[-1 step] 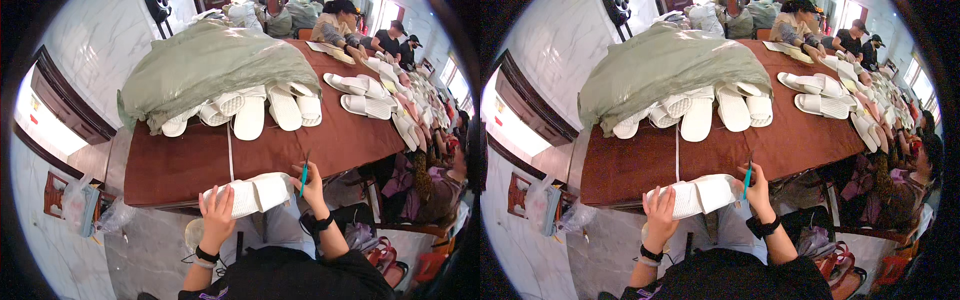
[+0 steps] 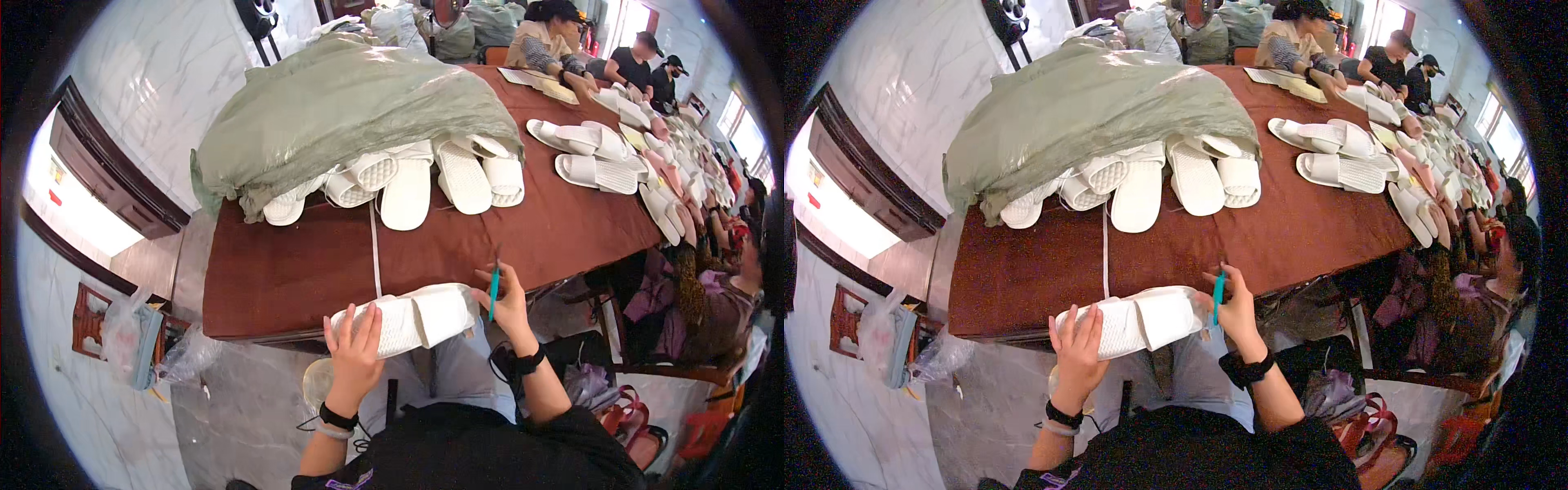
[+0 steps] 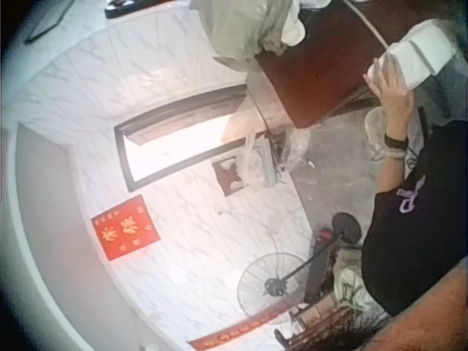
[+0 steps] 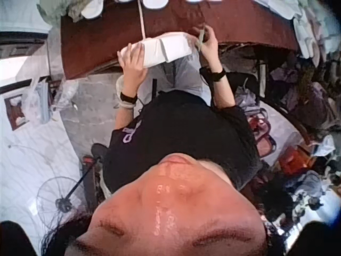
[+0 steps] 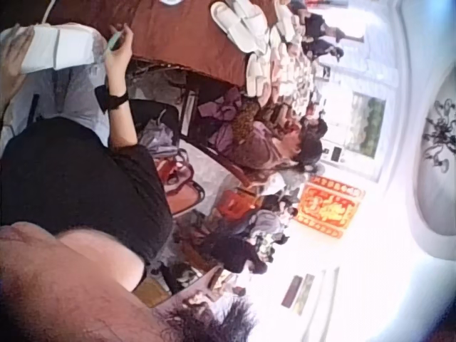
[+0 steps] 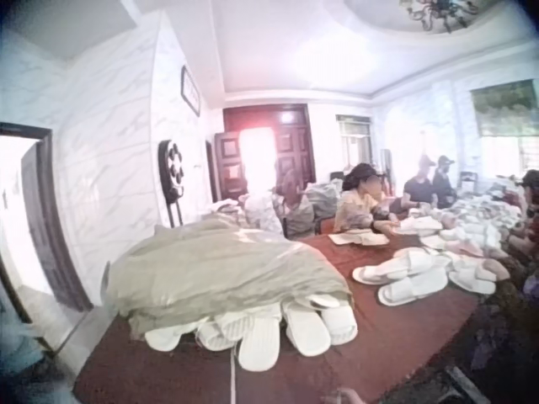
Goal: Trimming excess manufacturing threads from white foam clogs or shoes using scissors.
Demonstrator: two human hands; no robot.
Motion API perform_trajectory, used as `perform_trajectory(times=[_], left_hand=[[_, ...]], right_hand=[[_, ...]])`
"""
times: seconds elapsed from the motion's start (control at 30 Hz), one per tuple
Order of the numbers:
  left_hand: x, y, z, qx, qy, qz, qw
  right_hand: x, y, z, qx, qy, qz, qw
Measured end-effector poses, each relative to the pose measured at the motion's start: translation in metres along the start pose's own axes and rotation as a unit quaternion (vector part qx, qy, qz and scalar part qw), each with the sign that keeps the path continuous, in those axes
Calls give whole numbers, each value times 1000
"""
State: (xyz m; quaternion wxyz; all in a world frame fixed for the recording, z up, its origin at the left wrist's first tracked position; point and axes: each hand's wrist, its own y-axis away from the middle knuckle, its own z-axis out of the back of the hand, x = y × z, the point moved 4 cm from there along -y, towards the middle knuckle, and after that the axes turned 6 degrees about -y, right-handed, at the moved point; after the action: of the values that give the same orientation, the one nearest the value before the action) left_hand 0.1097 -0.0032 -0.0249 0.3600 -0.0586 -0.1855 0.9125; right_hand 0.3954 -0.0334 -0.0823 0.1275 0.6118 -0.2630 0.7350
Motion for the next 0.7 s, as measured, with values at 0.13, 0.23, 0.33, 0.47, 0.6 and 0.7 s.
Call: perform_trajectory(times=[0.13,0.23,0.33,0.47,0.6,0.7], left_hand=[[1,-4,2,3,-7,-14,1000],[-3,-8,4,-2,7,-24,1000],[-5,-7,3,-12,-28,-27,999],[6,-1,-7,-7,-18,14,1000],[28,3,-31,-72,27,55,995],[16,-8,-29,-94,26,23,995]], right_hand=[[19,-16,-21,115,72,46,990],[23,-25,-33,115,149,99,977],[28,-30,-35,123,180,49,975],[15,-39,-18,114,-188,-39,975],[27,-53,53,-20,-356,-74,931],[33,-52,81,-92,-411,-29,906]])
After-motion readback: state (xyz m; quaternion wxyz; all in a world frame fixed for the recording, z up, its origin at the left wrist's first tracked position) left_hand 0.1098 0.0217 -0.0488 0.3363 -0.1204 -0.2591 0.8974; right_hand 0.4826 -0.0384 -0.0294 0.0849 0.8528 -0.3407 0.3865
